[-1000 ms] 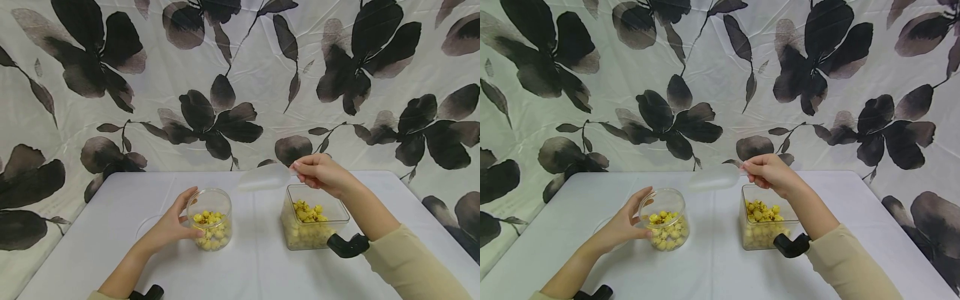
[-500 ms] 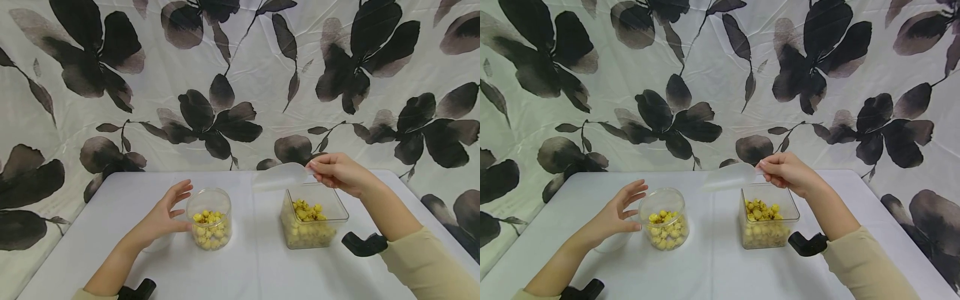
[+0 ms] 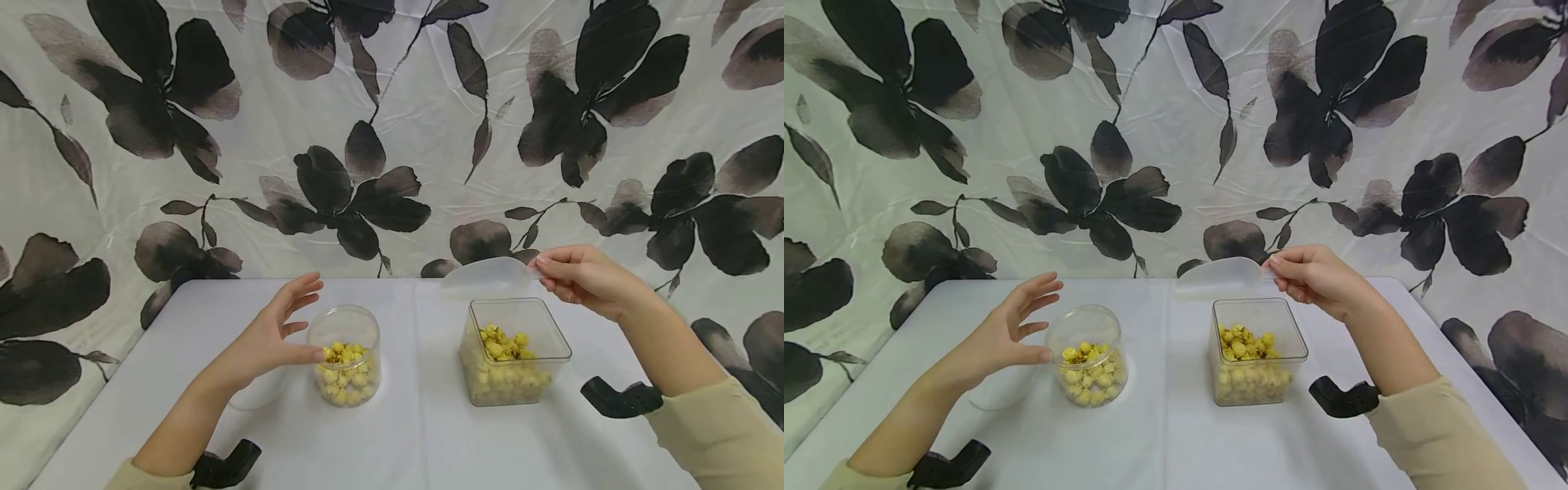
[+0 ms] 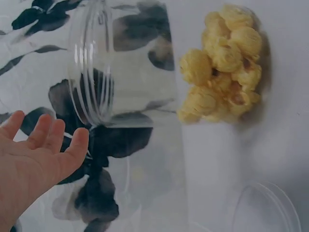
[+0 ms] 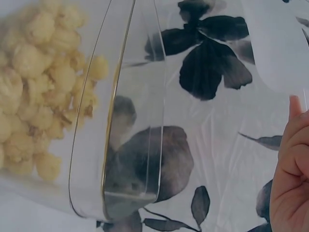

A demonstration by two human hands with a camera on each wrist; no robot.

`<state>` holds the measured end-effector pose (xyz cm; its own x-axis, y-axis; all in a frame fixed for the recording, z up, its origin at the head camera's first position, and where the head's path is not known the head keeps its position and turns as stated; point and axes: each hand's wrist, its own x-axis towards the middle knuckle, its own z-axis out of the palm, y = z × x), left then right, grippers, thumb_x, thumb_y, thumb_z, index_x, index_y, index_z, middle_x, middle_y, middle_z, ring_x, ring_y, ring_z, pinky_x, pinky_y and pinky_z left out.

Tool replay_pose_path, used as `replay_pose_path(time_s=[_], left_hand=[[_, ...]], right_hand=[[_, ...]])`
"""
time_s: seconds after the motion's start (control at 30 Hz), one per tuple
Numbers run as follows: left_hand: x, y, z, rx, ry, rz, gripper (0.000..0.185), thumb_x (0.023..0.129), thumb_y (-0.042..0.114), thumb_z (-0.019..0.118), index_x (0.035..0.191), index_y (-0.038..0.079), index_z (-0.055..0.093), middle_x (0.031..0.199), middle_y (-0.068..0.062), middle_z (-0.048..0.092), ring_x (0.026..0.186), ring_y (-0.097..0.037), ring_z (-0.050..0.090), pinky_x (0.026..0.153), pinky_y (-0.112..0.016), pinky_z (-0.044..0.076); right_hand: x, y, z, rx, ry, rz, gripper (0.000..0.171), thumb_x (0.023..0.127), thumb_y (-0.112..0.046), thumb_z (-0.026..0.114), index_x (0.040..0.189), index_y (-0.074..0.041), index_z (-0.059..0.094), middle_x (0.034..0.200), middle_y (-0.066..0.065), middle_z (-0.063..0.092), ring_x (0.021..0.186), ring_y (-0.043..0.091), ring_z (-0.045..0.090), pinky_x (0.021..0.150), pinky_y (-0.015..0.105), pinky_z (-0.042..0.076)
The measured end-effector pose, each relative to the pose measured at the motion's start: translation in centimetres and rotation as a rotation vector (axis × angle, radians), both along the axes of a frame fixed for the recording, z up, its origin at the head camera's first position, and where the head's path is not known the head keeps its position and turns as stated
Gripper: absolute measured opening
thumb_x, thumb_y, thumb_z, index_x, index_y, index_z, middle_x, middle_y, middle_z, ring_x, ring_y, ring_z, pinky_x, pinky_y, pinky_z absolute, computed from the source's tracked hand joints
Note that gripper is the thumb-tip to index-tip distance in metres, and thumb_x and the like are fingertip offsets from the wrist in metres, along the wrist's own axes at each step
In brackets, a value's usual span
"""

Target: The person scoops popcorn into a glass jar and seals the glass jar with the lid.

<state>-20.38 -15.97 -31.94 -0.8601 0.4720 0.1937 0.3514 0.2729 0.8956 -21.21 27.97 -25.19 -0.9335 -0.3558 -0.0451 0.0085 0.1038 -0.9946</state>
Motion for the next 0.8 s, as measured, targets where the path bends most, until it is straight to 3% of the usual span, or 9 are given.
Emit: replay_pose_path(time_s=[0.37, 0.67, 0.8], left_hand=[[0.1, 2.2, 1.4, 0.022, 0.026, -0.009, 0.094, 0.073, 0.009, 0.079, 0.147, 0.017, 0.022, 0.15, -0.005, 0.023, 0.136, -0.029, 0.022, 0.101, -0.058, 0.027], [-0.1, 4.8, 2.4, 0.057, 0.007, -0.021, 0.096, 0.071, 0.008, 0.081, 0.146, 0.02, 0.023, 0.149, 0.002, 0.026, 0.136, -0.021, 0.024, 0.104, -0.053, 0.027], [0.0, 5.9, 2.3, 0.07, -0.009, -0.029, 0.097, 0.07, 0.014, 0.083, 0.146, 0.025, 0.024, 0.147, 0.007, 0.028, 0.135, -0.017, 0.025, 0.104, -0.05, 0.029]], right_hand=[[0.3, 2.0, -0.1, -0.045, 0.028, 0.044, 0.024, 0.097, -0.008, 0.048, 0.093, -0.008, 0.072, 0.069, 0.0, 0.057, 0.049, 0.011, 0.035, 0.047, 0.015, 0.037], [0.1, 3.4, -0.2, -0.046, 0.002, 0.01, 0.023, 0.097, -0.007, 0.049, 0.093, -0.007, 0.071, 0.069, 0.001, 0.058, 0.05, 0.009, 0.04, 0.047, 0.015, 0.039], [0.2, 4.0, -0.5, -0.057, -0.005, -0.003, 0.025, 0.097, -0.005, 0.047, 0.092, -0.007, 0.071, 0.069, 0.002, 0.058, 0.049, 0.012, 0.035, 0.046, 0.016, 0.039]])
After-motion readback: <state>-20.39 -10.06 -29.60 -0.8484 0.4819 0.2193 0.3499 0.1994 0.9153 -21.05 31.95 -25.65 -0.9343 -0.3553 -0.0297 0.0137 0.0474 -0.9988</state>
